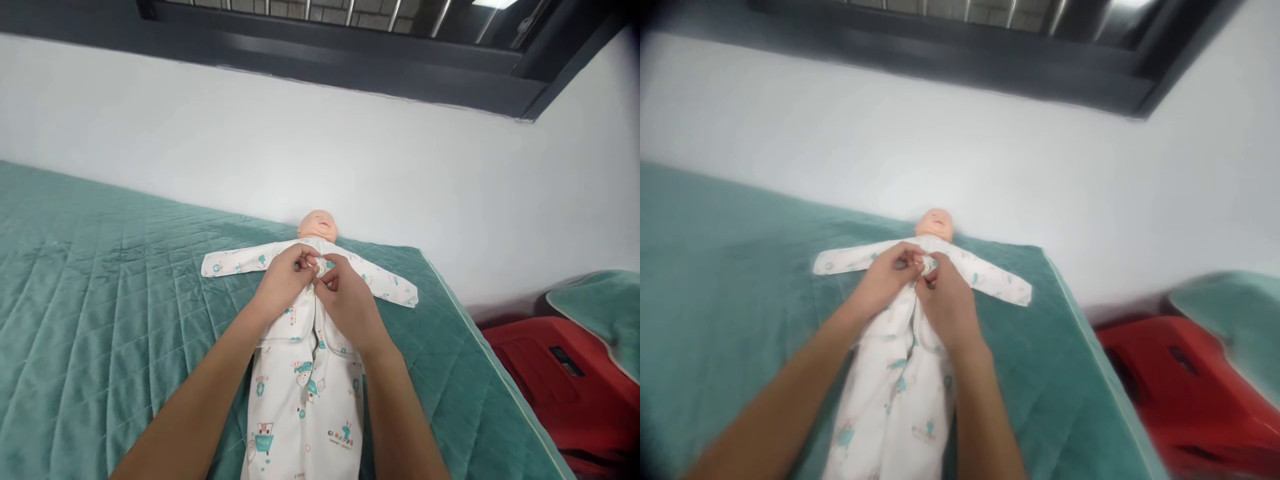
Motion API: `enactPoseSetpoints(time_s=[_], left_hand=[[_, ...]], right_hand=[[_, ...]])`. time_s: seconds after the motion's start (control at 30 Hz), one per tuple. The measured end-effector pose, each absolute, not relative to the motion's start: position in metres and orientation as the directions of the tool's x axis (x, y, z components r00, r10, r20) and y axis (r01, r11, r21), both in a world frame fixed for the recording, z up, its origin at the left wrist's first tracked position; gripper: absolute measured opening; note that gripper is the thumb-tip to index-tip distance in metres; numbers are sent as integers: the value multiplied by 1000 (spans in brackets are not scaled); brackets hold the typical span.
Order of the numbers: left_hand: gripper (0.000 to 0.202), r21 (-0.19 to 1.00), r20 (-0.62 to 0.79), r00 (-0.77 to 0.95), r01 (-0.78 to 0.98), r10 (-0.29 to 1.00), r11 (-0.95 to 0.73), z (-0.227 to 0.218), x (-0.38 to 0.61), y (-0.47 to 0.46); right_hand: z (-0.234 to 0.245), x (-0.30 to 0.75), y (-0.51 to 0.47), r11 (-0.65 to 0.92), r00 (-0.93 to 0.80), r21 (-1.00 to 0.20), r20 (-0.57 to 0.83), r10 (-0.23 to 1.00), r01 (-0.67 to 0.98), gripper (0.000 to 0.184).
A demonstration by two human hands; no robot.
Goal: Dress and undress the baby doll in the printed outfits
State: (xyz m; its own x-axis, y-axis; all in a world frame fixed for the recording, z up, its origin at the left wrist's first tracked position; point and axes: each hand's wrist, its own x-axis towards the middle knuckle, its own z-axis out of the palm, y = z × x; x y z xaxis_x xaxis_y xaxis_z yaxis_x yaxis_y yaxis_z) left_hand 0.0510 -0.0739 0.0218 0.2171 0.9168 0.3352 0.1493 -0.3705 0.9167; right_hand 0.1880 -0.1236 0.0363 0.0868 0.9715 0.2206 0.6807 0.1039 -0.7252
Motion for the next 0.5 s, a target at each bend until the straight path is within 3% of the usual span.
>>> enactPoseSetpoints(time_s=[0.27,0.5], left_hand=[[25,894,367,229,183,902,-410,21,48,-73],[22,879,400,234,177,886,-443,18,49,-72]], right_hand=[[33,191,-120,106,81,-780,197,977,616,47],[31,200,-118,140,49,-936,164,985,323,39]])
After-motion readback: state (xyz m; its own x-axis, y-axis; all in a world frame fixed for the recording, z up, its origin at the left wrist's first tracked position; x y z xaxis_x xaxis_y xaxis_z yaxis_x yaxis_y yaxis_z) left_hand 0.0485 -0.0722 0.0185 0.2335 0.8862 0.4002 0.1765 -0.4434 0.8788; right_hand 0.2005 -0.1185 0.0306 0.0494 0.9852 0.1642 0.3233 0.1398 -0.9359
